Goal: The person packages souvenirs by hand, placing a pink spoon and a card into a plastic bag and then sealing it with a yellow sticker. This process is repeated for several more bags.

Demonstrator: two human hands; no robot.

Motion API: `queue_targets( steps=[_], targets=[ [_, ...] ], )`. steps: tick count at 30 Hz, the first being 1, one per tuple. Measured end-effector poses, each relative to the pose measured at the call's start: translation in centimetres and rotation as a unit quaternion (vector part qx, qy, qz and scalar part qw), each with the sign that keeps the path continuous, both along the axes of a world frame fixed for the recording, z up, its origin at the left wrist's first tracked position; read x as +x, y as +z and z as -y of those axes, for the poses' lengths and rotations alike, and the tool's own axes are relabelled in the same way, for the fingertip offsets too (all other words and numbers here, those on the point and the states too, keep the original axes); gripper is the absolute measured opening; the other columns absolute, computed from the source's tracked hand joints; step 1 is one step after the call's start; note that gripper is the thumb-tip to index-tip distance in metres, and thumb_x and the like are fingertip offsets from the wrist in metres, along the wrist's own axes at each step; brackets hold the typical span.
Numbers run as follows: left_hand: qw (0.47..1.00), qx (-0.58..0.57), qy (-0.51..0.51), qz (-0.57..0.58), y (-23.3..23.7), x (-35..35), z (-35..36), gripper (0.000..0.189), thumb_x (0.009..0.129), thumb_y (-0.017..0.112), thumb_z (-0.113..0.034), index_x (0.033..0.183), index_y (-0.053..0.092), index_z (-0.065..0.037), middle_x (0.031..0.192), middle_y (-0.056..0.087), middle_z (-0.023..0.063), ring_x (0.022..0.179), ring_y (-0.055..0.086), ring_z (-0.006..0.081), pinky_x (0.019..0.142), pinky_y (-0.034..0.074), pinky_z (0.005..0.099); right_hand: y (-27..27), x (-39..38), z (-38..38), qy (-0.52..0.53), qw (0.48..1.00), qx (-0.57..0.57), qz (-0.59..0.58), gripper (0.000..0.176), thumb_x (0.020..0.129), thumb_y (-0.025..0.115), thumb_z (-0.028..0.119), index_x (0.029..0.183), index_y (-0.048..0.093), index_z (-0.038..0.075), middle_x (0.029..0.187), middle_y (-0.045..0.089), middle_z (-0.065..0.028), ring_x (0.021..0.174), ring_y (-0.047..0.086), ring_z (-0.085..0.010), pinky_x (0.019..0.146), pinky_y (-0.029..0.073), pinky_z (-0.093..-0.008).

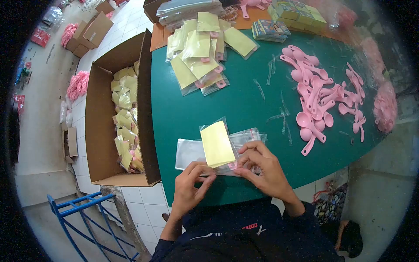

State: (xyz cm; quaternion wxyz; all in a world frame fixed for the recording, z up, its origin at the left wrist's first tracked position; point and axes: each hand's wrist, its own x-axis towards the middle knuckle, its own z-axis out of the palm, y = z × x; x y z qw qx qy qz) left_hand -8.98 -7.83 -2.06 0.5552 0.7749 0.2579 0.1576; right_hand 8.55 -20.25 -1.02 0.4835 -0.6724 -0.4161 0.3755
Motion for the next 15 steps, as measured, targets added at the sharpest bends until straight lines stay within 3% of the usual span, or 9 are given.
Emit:
queue_targets(
  steps=[4, 9, 12, 15],
  targets=[
    [0.999, -0.03, 0.037, -0.003, -0.1, 0.3, 0.8, 0.011, 0.081, 0.064, 0.0, 0.09, 0.06, 0.002, 0.094, 0.06, 0.0101, 0.085, 0.064, 0.0163, 0.067, 0.057, 0.0274, -0.4, -1.5, 0.5, -0.068, 0.964, -0.035, -0.255, 0.009, 0.086, 0.06, 0.003, 0.091, 0.055, -0.003, 0.088, 0.058, -0.0072, 0.077, 0.058, -0.0086, 0.065, 0.049, -0.0224],
    [0.991, -0.077, 0.112, 0.012, -1.3, 0.6, 1.9, 0.009, 0.082, 0.065, -0.004, 0.086, 0.059, 0.001, 0.092, 0.06, 0.0086, 0.079, 0.065, 0.0164, 0.064, 0.057, 0.0262, -0.3, -2.8, -0.4, -0.157, 0.979, -0.035, -0.123, 0.01, 0.087, 0.058, 0.001, 0.091, 0.051, -0.004, 0.082, 0.062, -0.0096, 0.074, 0.063, -0.0118, 0.061, 0.052, -0.0231],
    [0.986, -0.119, 0.112, -0.007, -1.1, 0.5, 2.1, 0.012, 0.085, 0.061, 0.001, 0.094, 0.056, 0.006, 0.098, 0.058, 0.0094, 0.087, 0.063, 0.0158, 0.067, 0.058, 0.0253, -0.5, -3.3, -0.9, -0.202, 0.974, -0.03, -0.099, 0.009, 0.087, 0.058, 0.0, 0.09, 0.05, -0.003, 0.081, 0.062, -0.0097, 0.074, 0.065, -0.0123, 0.059, 0.053, -0.0227],
    [0.967, -0.181, 0.178, 0.025, -1.0, 1.0, 2.6, 0.02, 0.084, 0.061, 0.002, 0.101, 0.05, 0.005, 0.097, 0.058, 0.0106, 0.086, 0.063, 0.0157, 0.066, 0.058, 0.0248, -0.4, -3.5, -1.1, -0.217, 0.972, -0.026, -0.092, 0.009, 0.087, 0.057, 0.0, 0.089, 0.049, -0.003, 0.08, 0.063, -0.0097, 0.073, 0.065, -0.0118, 0.059, 0.053, -0.0226]
  ],
)
